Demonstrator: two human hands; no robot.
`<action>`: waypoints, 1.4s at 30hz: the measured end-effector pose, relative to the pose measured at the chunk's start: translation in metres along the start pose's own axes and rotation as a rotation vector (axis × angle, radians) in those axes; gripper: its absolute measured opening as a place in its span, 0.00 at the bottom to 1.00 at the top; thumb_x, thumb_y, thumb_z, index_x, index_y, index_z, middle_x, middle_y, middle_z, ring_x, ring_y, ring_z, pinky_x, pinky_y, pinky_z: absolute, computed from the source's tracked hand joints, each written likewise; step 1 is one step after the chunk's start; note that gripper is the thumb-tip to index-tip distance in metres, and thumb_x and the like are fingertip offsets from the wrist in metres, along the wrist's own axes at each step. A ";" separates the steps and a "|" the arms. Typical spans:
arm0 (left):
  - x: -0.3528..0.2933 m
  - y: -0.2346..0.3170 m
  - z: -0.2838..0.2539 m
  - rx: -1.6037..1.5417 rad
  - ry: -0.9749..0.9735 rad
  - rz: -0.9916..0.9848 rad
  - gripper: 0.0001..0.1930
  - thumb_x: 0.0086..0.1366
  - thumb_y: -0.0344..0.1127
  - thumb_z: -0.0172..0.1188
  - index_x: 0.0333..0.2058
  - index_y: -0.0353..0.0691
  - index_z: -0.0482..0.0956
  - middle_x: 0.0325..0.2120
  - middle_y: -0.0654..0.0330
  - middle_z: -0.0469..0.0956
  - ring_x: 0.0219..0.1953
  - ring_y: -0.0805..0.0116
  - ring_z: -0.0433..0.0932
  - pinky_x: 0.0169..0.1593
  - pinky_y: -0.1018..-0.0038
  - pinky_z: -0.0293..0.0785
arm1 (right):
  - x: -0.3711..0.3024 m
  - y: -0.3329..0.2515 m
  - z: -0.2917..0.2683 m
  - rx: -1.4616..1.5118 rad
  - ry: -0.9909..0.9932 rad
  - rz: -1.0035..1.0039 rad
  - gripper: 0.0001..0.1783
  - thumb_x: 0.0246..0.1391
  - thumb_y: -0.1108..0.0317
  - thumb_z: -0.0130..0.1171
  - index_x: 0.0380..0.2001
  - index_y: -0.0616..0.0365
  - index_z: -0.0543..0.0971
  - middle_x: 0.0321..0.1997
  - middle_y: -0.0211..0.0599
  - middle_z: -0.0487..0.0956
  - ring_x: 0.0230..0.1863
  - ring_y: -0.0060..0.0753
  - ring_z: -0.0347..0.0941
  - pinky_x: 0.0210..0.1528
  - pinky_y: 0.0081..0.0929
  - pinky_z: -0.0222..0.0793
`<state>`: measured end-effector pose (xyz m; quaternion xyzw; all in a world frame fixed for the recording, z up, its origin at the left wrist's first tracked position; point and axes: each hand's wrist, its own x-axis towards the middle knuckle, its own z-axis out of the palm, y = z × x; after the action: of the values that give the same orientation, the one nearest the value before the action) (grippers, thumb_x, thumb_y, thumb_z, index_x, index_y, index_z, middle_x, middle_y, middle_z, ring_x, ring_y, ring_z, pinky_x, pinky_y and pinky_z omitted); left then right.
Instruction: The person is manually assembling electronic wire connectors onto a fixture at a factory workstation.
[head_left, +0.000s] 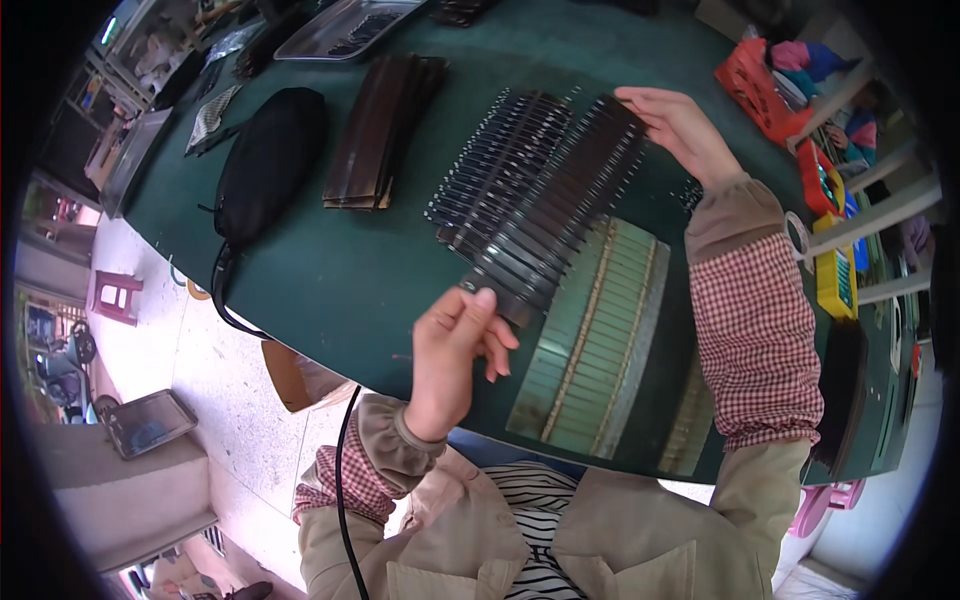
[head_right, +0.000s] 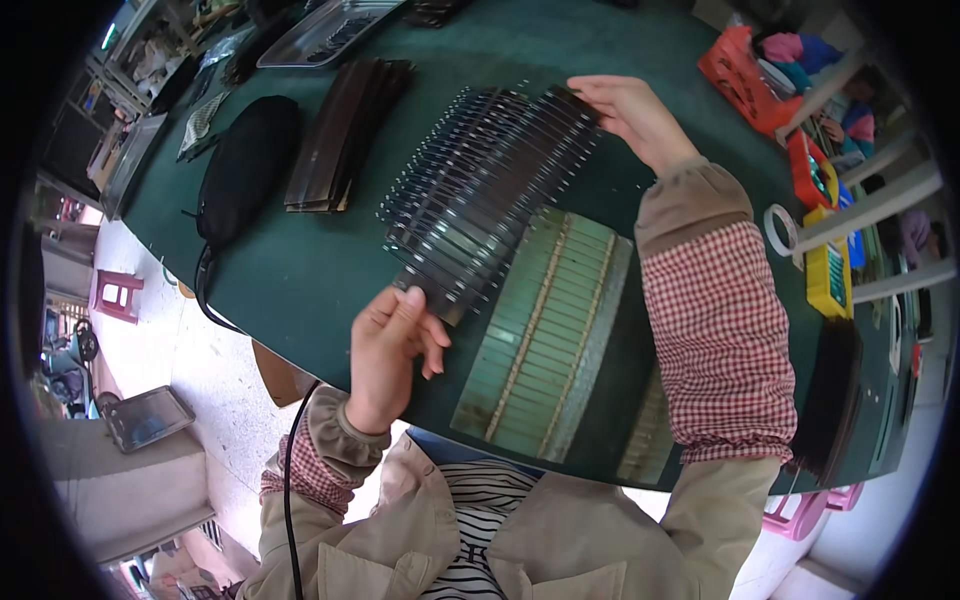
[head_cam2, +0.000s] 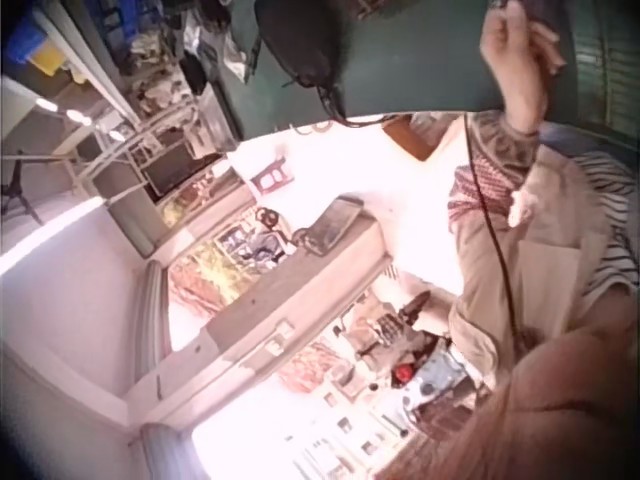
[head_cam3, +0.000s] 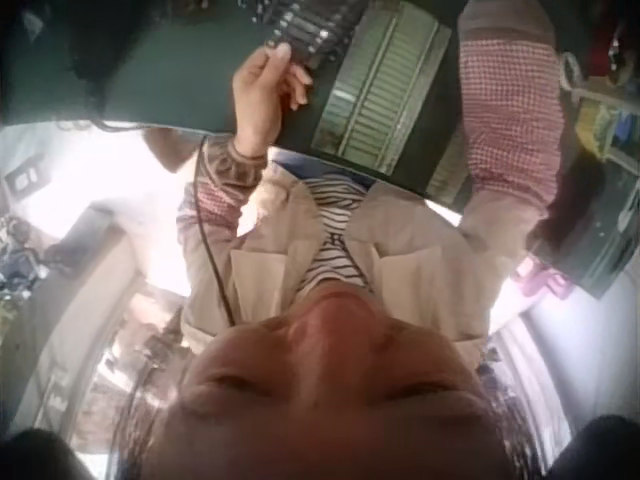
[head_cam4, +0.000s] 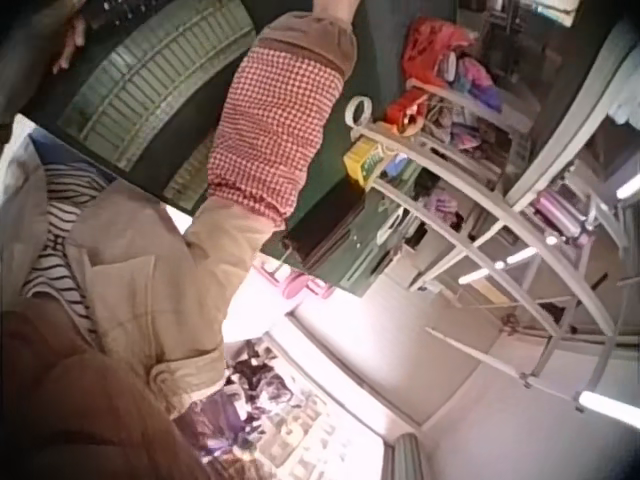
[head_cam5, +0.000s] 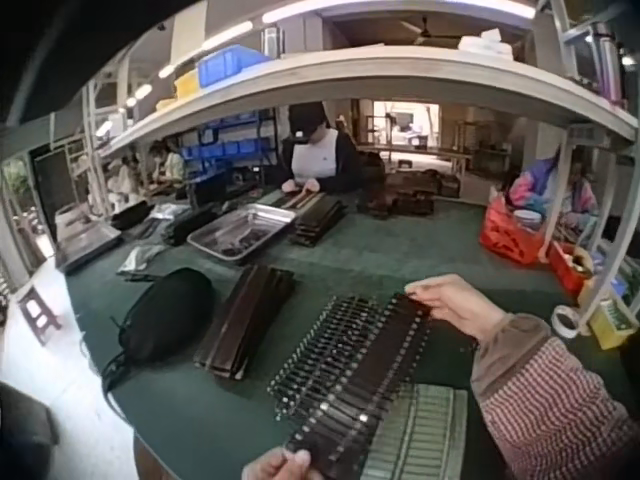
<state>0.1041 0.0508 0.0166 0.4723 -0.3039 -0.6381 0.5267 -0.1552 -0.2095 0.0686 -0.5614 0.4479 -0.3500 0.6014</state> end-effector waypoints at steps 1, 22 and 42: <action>0.008 0.005 -0.005 -0.001 0.011 -0.001 0.11 0.74 0.39 0.46 0.36 0.37 0.70 0.22 0.53 0.77 0.16 0.72 0.73 0.20 0.80 0.67 | 0.015 0.000 0.009 -0.041 0.000 -0.012 0.17 0.63 0.65 0.52 0.51 0.62 0.76 0.47 0.34 0.80 0.50 0.24 0.74 0.53 0.23 0.67; 0.055 0.032 -0.026 0.059 0.069 -0.175 0.17 0.74 0.40 0.44 0.35 0.29 0.70 0.23 0.50 0.77 0.18 0.64 0.78 0.24 0.73 0.77 | 0.095 0.051 0.051 -0.379 0.028 -0.197 0.20 0.62 0.72 0.47 0.58 0.60 0.71 0.54 0.38 0.77 0.56 0.30 0.71 0.62 0.26 0.60; 0.044 0.000 -0.007 0.255 -0.014 0.106 0.10 0.71 0.35 0.49 0.33 0.34 0.71 0.19 0.55 0.77 0.16 0.72 0.73 0.21 0.79 0.69 | -0.247 -0.089 0.121 -1.065 0.276 -1.505 0.12 0.46 0.66 0.57 0.37 0.50 0.78 0.27 0.32 0.72 0.25 0.32 0.67 0.26 0.27 0.65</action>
<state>0.1100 0.0098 0.0015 0.5143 -0.4106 -0.5689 0.4932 -0.1220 0.0510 0.1887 -0.8591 0.1353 -0.4599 -0.1790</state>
